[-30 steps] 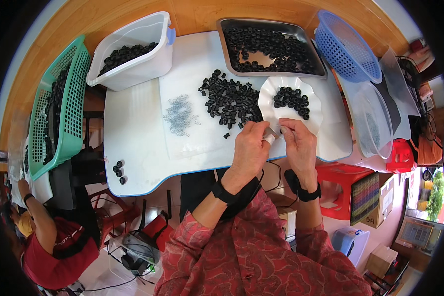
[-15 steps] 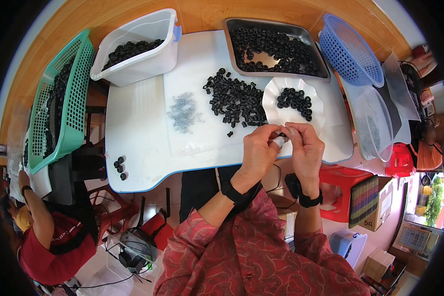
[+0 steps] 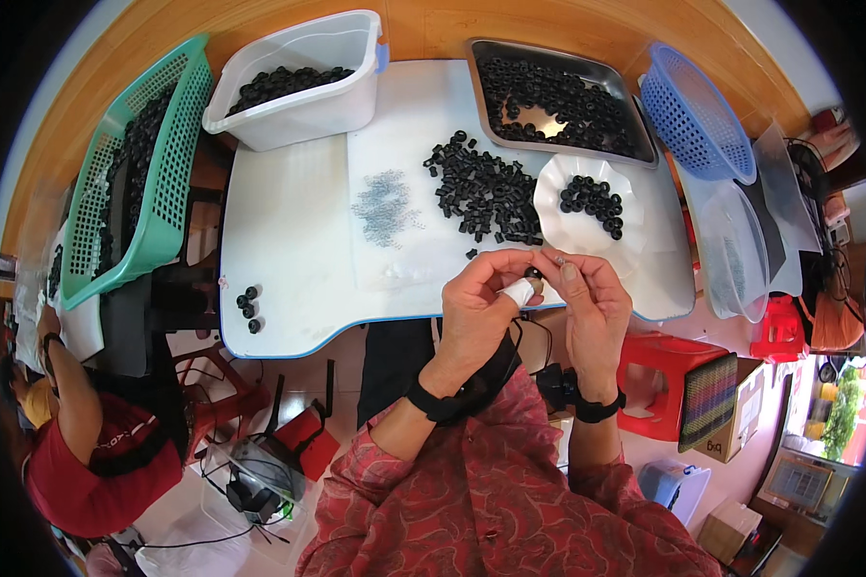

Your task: Sorting small black plastic components and assembling them into white plastic caps at a workbench.

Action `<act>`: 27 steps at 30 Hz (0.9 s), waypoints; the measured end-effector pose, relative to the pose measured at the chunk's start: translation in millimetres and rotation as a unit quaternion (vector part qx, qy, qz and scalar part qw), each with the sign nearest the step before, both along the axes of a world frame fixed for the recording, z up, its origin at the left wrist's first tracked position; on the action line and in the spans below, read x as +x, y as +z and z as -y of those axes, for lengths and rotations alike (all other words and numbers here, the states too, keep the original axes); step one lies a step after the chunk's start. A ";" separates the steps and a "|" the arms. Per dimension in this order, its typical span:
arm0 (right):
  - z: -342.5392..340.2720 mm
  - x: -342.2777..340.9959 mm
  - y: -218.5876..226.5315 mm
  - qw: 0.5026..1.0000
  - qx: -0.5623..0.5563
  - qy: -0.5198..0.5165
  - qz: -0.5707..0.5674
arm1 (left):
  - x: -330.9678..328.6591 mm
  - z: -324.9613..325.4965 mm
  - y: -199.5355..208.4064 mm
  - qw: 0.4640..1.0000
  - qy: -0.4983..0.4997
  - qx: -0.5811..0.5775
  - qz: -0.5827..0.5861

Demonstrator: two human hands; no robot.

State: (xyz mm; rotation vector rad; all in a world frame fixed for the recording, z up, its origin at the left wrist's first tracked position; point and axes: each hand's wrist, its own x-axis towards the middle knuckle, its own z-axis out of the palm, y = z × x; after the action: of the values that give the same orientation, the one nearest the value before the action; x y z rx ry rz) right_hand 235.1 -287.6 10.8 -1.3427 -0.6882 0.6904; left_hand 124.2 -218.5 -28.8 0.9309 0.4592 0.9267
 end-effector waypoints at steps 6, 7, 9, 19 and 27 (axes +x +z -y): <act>0.6 -30.1 6.0 0.998 0.003 0.046 -0.037 | -34.7 2.2 3.4 0.998 -0.001 -0.064 0.019; 0.2 -33.4 6.0 0.998 0.003 0.049 -0.036 | -39.6 1.6 2.6 0.998 0.002 -0.064 0.020; -0.3 -39.5 4.3 0.998 -0.008 0.065 -0.007 | -48.5 0.8 1.2 0.996 -0.007 -0.080 0.027; -3.2 -58.7 -5.6 0.994 0.005 0.091 0.060 | -77.9 1.3 -8.0 0.981 -0.020 -0.137 0.138; -9.8 -67.9 -14.6 0.990 0.001 0.120 0.071 | -96.3 4.2 -21.2 0.977 0.003 -0.170 0.127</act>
State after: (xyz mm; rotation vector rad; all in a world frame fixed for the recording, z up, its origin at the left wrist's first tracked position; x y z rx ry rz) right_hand 167.1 -277.8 -3.8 -1.3274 -0.9769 0.7901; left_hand 27.9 -222.7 -49.9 0.4929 0.3855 0.9235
